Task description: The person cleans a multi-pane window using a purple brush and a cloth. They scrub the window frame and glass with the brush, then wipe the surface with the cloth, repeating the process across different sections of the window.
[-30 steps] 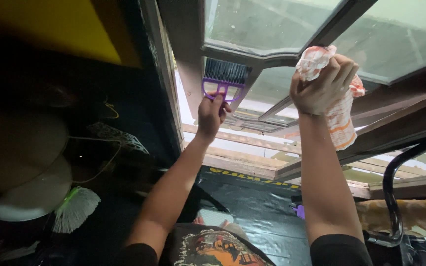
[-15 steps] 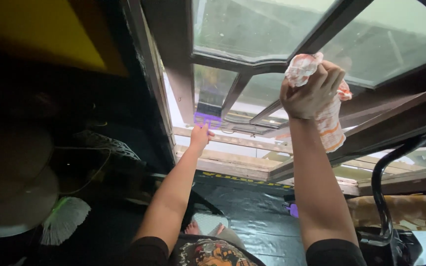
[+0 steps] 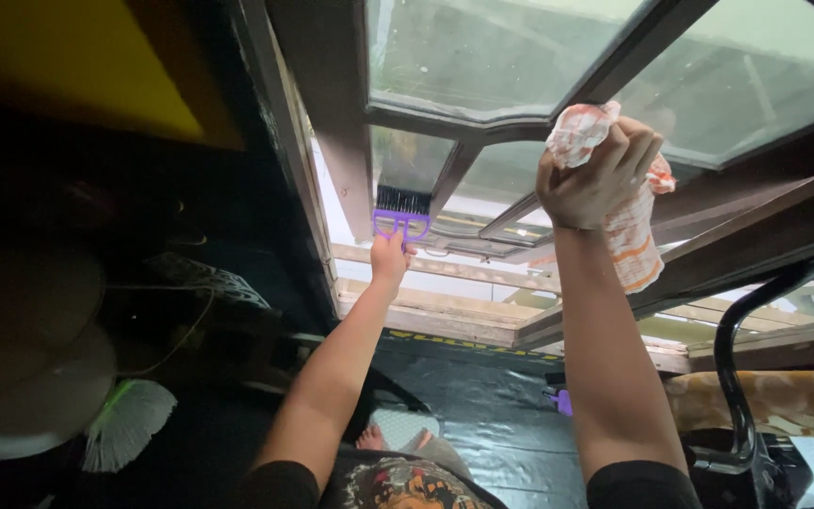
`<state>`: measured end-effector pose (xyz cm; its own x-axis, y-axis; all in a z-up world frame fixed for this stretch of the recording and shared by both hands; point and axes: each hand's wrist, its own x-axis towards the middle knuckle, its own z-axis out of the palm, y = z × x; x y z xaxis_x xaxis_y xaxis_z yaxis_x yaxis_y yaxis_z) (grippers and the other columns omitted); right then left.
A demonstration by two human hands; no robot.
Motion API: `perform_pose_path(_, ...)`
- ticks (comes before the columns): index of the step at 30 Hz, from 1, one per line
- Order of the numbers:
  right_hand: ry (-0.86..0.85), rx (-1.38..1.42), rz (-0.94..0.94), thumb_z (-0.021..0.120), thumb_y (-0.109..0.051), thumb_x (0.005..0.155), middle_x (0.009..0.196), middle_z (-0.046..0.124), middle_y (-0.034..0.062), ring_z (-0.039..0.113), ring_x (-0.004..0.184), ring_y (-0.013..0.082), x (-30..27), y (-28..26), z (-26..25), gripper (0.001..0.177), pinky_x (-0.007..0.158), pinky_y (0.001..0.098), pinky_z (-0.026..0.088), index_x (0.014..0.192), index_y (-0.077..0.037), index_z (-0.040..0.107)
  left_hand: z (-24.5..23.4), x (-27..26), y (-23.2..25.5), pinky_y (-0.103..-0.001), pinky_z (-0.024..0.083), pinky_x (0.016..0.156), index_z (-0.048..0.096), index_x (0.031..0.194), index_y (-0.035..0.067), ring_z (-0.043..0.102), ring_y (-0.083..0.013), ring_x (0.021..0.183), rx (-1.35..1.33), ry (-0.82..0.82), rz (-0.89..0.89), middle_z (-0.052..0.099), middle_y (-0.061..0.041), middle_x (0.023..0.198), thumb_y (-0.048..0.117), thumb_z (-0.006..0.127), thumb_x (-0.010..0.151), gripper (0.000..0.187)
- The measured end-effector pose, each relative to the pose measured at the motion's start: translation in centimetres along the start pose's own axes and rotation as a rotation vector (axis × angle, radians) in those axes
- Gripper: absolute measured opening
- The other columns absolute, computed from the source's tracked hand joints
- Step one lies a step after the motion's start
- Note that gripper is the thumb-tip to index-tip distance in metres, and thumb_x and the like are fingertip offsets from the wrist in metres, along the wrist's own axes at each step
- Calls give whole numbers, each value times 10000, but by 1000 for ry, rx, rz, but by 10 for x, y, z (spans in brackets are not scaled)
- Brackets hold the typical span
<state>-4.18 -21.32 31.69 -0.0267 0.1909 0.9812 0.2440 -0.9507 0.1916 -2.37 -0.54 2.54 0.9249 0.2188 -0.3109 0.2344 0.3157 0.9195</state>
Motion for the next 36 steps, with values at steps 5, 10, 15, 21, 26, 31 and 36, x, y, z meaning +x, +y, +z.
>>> perform_pose_path(5,-6,-2,0,540,-395,890,830,427,41,484,673,247,-1,-2,-1,337,629,353,437,924,-60,549,-18,45,-74,-281,416,319,575,887,97,507,-182,331,245,63,-156,629,-122,550,200,511,924,126)
perform_pose_path(10,-9,-3,5,570,-254,811,827,430,55,487,668,269,-5,0,2,227,631,372,439,915,-55,534,-18,41,-66,-282,409,315,626,751,100,508,-185,311,277,120,-148,556,-84,444,210,533,853,176)
perform_pose_path(15,-23,25,40,604,-364,835,859,427,60,485,703,268,-8,1,3,343,658,378,430,945,-51,519,-3,26,-41,-257,393,416,598,1006,62,557,-164,414,86,35,80,634,-109,549,201,548,884,192)
perform_pose_path(21,-46,-19,16,570,-414,895,850,451,70,510,700,288,-17,10,5,375,651,390,452,936,-44,528,-20,95,-125,-305,472,347,601,1106,31,583,-159,408,187,65,-247,714,-140,676,194,497,912,274)
perform_pose_path(26,-26,-17,18,565,-370,835,858,442,45,502,704,257,-12,6,4,340,656,371,454,956,-52,549,-20,64,-80,-258,467,323,579,1074,53,585,-151,414,222,29,-230,730,-158,720,201,510,968,195)
perform_pose_path(31,-36,-25,17,577,-364,814,860,443,53,512,714,259,-11,4,4,347,656,375,455,969,-55,544,-4,41,-47,-229,374,284,588,926,46,447,-128,330,133,11,-173,634,-114,561,171,482,978,172)
perform_pose_path(36,-18,-15,22,553,-423,864,849,422,46,481,698,247,-10,2,5,371,636,368,423,960,-65,537,0,0,-27,-237,325,277,513,918,107,446,-136,325,-249,-14,4,584,-122,549,190,527,958,93)
